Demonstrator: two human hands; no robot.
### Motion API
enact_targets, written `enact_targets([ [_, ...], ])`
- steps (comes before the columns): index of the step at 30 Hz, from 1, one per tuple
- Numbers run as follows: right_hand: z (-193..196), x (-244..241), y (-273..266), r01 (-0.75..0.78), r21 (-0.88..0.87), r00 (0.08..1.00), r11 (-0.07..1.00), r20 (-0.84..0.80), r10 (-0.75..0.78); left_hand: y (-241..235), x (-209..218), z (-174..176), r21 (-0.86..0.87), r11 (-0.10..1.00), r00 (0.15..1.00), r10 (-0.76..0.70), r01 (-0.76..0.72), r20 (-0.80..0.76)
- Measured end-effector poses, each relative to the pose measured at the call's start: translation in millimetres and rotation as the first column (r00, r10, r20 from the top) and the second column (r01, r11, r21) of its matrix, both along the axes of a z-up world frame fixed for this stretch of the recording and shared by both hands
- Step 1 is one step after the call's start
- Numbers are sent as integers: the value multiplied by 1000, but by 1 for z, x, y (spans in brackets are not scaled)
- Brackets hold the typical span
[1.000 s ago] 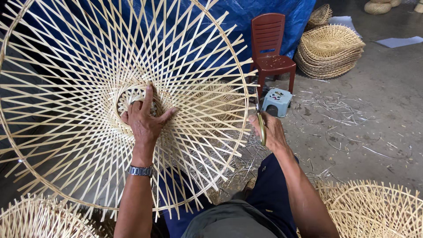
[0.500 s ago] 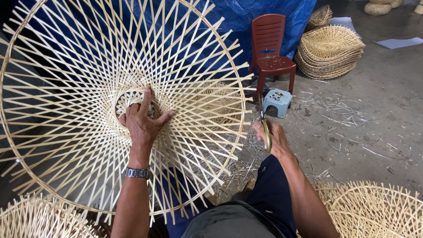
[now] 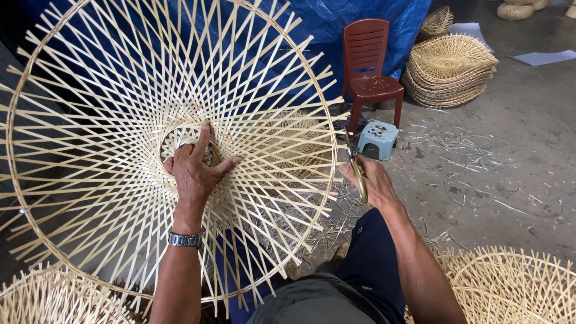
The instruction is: The person trims the protruding bamboo strips along the rim of a large woven basket using shears. The basket is held steady with the left hand while the right hand cuts the excess material around the circumference.
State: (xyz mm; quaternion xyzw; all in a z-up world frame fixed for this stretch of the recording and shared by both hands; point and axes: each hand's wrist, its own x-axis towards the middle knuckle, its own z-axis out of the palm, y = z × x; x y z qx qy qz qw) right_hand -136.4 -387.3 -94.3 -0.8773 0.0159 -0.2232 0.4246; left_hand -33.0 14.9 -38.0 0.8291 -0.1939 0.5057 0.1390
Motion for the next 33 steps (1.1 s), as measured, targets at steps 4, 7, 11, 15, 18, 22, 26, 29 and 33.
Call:
enact_targets([
  [4, 1, 2, -1, -27, 45, 999, 999, 33, 25, -1, -1, 0, -1, 1000, 1000, -18, 18, 4],
  [7, 3, 1, -1, -46, 54, 997, 997, 59, 43, -2, -1, 0, -4, 1000, 1000, -24, 24, 5],
  [11, 3, -4, 6, -87, 125, 984, 988, 164, 66, 0, -1, -2, 15, 1000, 1000, -5, 5, -9],
  [15, -6, -10, 14, -69, 226, 988, 972, 153, 35, 0, -3, -6, 0, 1000, 999, -26, 26, -42],
  [18, -11, -13, 8, -45, 244, 997, 969, 64, 30, 1, -3, -6, 2, 999, 999, -34, 34, -14],
  [22, -13, -17, -1, 22, 167, 999, 986, -50, -14, 6, -4, -7, 20, 998, 998, -66, 65, 23],
  [26, -11, -11, -1, 9, 44, 998, 999, -55, -6, 8, -8, -8, 30, 999, 997, -41, 42, -59],
  [29, -8, -4, -2, 8, 6, 999, 1000, -51, -8, 6, -10, -7, 57, 998, 1000, -21, 21, 2],
  [33, -10, 1, 0, 13, -22, 1000, 1000, -27, -14, 2, -11, -7, 60, 998, 996, 10, -4, -87],
])
